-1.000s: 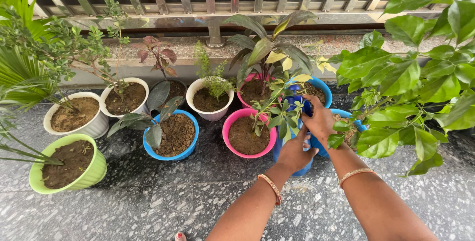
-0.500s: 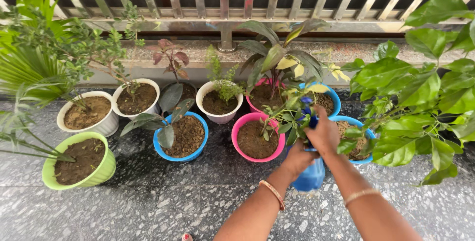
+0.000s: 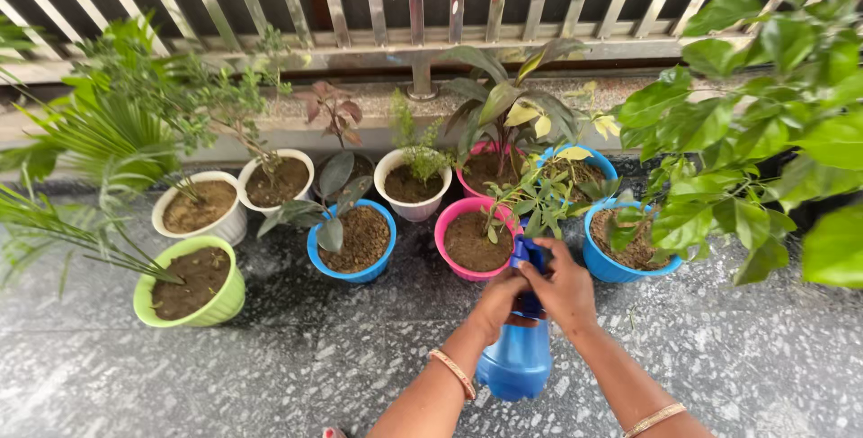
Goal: The person uses a blue spray bottle to mist water onto several potted plants arranged on a tiled floor. They move the bottle from one pot to the next, spraying the soil and leaves of each plant in sequence.
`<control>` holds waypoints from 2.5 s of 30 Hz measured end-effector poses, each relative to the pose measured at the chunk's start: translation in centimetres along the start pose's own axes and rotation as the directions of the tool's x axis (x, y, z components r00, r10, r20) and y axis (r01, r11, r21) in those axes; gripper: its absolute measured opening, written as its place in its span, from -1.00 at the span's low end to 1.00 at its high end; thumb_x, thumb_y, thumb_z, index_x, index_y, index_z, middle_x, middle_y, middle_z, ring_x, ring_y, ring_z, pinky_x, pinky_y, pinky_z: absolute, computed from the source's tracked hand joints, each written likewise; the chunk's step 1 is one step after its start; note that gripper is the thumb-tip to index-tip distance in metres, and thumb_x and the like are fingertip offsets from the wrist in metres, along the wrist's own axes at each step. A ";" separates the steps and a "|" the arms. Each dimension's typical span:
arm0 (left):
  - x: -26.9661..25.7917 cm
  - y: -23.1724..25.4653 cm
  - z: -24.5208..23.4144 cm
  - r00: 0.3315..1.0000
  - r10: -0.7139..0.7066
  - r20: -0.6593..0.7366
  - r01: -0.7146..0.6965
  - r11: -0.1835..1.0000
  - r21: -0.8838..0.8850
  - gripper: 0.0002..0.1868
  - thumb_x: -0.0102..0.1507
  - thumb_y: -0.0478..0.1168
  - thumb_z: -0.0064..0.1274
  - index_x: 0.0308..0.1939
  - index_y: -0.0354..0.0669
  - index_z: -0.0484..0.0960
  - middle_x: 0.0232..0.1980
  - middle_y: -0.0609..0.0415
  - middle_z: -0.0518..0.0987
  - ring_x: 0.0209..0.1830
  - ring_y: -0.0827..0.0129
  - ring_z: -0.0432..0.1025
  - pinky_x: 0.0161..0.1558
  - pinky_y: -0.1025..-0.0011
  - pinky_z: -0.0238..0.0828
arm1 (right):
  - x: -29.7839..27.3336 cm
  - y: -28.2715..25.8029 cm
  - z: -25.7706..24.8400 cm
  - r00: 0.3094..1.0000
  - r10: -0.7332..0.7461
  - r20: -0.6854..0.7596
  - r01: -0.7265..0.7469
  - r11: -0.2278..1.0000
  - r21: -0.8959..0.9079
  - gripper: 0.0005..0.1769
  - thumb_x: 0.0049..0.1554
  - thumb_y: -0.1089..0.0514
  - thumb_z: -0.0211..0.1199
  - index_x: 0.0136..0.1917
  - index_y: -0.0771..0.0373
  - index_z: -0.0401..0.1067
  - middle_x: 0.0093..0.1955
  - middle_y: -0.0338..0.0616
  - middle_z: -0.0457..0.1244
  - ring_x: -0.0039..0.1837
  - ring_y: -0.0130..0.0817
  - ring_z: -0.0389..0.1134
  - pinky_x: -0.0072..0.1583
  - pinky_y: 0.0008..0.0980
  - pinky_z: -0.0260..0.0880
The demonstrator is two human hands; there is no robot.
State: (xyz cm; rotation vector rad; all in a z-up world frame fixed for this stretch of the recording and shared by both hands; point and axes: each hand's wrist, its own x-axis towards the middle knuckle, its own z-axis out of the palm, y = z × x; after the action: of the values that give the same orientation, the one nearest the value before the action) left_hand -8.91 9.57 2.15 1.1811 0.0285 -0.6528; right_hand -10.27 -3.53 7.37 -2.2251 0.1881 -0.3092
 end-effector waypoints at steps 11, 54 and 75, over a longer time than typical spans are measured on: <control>-5.9 4.2 -3.0 0.907 0.088 -0.411 -0.130 0.989 -0.076 -0.45 0.17 0.34 0.16 -0.30 -0.10 0.69 -0.48 0.10 0.58 -0.60 0.39 0.47 -0.53 0.41 0.44 | -1.9 -3.2 3.0 0.891 -0.227 0.392 0.192 0.973 0.127 -0.31 0.09 0.26 0.07 0.51 0.14 0.19 0.09 0.07 0.44 0.13 -0.16 0.51 0.18 -0.24 0.45; 14.8 18.4 -10.8 0.864 0.037 -0.502 0.180 0.909 0.377 -0.54 0.16 0.11 0.05 -0.49 -0.27 0.60 -0.56 0.01 0.54 -0.69 0.36 0.35 -0.56 0.34 0.24 | 4.2 0.7 8.2 0.863 -0.107 0.494 -0.005 0.976 0.220 -0.29 0.07 0.26 0.28 0.49 0.19 0.23 0.43 -0.12 0.27 0.34 -0.31 0.37 0.28 -0.30 0.43; 15.6 19.9 -7.5 0.820 0.089 -0.565 0.024 0.982 0.189 -0.45 0.18 0.15 0.09 -0.47 -0.36 0.65 -0.53 -0.08 0.59 -0.62 0.23 0.48 -0.53 0.26 0.42 | 17.3 -3.6 4.9 0.930 -0.241 0.277 0.128 0.920 0.370 -0.20 0.05 0.36 0.24 0.54 0.32 0.14 0.19 -0.08 0.34 0.14 -0.40 0.39 0.21 -0.38 0.42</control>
State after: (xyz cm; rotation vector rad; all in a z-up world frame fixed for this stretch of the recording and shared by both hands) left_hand 15.86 13.28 10.46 1.5270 0.4661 -0.2479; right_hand 7.80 -1.79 9.95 -1.9077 -0.2416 -0.0726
